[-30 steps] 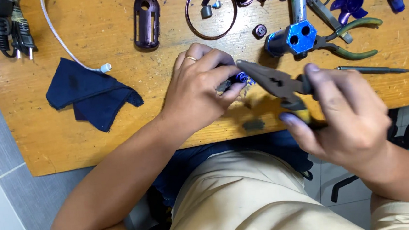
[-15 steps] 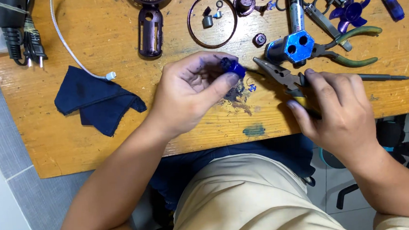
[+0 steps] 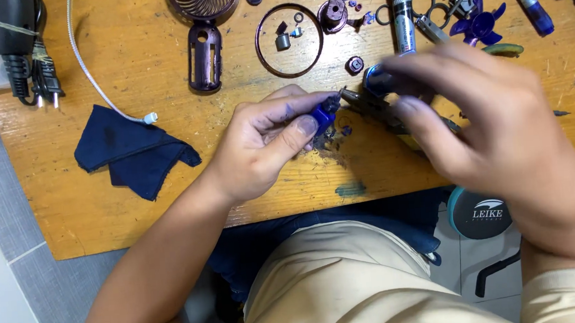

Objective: Repairing a small mechanical device by assembling internal components and using pliers for adjustments

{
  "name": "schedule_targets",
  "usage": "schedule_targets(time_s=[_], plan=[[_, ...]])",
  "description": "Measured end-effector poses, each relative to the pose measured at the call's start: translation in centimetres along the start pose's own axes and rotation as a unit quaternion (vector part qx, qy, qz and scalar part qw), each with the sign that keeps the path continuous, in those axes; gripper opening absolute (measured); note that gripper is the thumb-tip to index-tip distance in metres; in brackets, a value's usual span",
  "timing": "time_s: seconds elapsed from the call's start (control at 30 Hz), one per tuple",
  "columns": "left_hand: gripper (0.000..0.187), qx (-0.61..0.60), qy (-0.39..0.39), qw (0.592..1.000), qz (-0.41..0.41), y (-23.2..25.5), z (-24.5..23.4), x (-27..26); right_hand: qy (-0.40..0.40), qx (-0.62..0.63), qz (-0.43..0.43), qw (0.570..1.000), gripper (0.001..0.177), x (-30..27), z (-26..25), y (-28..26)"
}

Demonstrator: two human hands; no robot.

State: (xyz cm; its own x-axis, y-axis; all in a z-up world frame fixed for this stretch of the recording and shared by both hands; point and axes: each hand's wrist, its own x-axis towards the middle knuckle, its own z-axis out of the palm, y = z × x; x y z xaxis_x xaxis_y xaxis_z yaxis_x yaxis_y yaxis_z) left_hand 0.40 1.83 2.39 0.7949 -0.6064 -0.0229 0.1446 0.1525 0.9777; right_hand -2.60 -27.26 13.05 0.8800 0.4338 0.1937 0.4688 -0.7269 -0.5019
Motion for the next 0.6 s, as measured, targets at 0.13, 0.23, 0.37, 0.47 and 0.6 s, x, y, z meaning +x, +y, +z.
schedule_targets(time_s=[0.13, 0.23, 0.37, 0.47, 0.6], plan=[[0.039, 0.000, 0.001, 1.000, -0.021, 0.4, -0.1, -0.1, -0.061, 0.128, -0.043, 0.989, 0.029, 4.3, 0.9, 0.9], [0.038, 0.001, -0.002, 0.999, -0.036, 0.5, 0.1, -0.1, -0.069, 0.161, -0.084, 0.981, 0.017, 5.0, 1.5, 1.2], [0.038, 0.075, -0.029, 0.997, -0.014, 1.8, 0.1, 0.3, -0.056, 0.135, -0.083, 0.986, 0.008, 4.1, 1.7, 1.5], [0.034, 0.107, -0.041, 0.993, 0.016, 2.1, 0.1, 0.2, -0.037, 0.111, -0.118, 0.986, 0.011, 3.5, 2.0, 2.2], [0.037, 0.127, -0.050, 0.991, 0.004, 3.0, -0.1, 0.4, -0.034, 0.125, -0.102, 0.986, 0.012, 3.4, 1.7, 2.1]])
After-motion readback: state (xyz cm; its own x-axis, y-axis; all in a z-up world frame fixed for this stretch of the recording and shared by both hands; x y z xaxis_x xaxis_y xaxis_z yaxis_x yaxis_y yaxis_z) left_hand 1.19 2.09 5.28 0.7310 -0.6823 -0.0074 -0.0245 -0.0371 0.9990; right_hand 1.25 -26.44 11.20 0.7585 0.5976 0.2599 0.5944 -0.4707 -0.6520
